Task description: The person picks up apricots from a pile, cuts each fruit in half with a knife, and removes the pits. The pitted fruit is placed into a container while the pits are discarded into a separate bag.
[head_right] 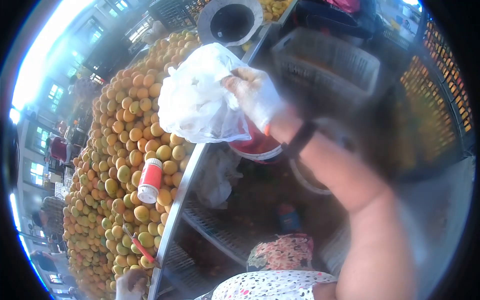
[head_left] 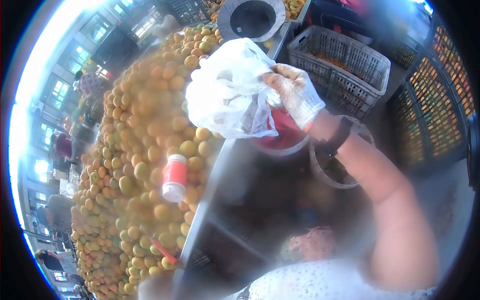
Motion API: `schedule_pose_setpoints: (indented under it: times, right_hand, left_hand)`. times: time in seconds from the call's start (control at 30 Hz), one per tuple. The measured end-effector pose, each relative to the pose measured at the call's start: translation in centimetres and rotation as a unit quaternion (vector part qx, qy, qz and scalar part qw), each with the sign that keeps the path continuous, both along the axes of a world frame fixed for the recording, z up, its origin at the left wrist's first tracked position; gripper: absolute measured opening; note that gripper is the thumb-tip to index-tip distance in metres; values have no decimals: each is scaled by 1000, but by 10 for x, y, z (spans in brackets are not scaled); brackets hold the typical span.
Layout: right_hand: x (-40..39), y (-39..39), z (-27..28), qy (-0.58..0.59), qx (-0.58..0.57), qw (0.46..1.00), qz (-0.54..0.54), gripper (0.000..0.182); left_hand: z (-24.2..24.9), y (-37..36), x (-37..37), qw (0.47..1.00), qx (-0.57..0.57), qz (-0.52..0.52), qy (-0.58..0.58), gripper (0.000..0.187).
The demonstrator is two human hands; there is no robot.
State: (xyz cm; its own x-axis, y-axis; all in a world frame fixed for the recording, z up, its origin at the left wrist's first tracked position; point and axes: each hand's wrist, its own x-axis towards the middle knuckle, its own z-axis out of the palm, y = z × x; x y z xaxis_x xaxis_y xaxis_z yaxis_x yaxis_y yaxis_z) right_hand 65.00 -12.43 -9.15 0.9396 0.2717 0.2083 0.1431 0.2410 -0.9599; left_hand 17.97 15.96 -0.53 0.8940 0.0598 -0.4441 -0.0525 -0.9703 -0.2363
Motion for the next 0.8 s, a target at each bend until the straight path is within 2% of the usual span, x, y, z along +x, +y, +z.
schedule_pose_setpoints:
  times: [0.03,0.07,0.1,0.13,0.17,0.23,0.3,0.37,0.4,0.43,0.47,0.5,0.53,0.57,0.6,0.67,0.7,0.73,0.77,0.8]
  right_hand:
    - [3,-2,-2,3,5,1000,2,25]
    - [7,-5,-3,19,41,999,13,24]
    - [9,-9,-5,35,76,996,23,23]
    - [8,-14,-5,44,103,993,31,21]
    - [7,-20,-6,46,107,993,33,21]
    - [6,-34,-9,32,89,994,61,21]
    - [5,-42,-11,51,108,990,76,22]
    - [5,-48,-9,22,-5,999,42,23]
    - [6,-49,-9,24,-3,999,42,23]
    - [8,-48,-8,-30,-42,998,30,24]
    - [11,-47,-7,-86,-81,993,19,25]
    - [14,-45,-4,-85,-80,993,19,25]
    - [17,-42,-1,-144,-143,979,-8,26]
    - [19,-40,1,-201,-206,957,-35,28]
    - [20,-37,0,-202,-206,957,-33,28]
    - [23,-29,2,-282,-253,917,-126,31]
    - [24,-25,6,-285,-254,916,-121,31]
    - [25,-22,15,-413,-262,851,-192,31]
    - [25,-18,24,-530,-263,764,-258,32]
    - [20,-11,32,-533,-263,763,-252,32]
  left_hand:
    - [18,4,14,950,-226,217,-4,37]
    - [35,7,29,803,-430,413,-12,36]
    - [51,6,45,575,-590,566,-22,36]
    - [62,-9,65,729,-484,478,-77,33]
    - [71,-25,85,850,-354,369,-126,30]
    - [84,-26,107,845,-357,359,-173,28]
    - [74,-45,116,786,-383,363,-321,25]
    - [75,-49,132,808,-373,345,-298,25]
    - [76,-51,140,827,-363,327,-277,27]
    - [77,-51,150,828,-362,328,-276,27]
    - [78,-52,160,859,-351,307,-212,27]
    - [76,-53,166,885,-338,285,-147,28]
    - [65,-55,166,860,-386,283,-177,28]
    - [63,-54,167,860,-386,285,-177,28]
    - [62,-52,170,884,-361,262,-140,28]
    - [57,-46,166,915,-314,234,-97,28]
    - [53,-40,160,913,-316,239,-100,28]
    - [49,-34,153,918,-300,240,-103,28]
    - [44,-31,147,922,-285,241,-105,28]
    - [39,-30,142,910,-302,262,-110,28]
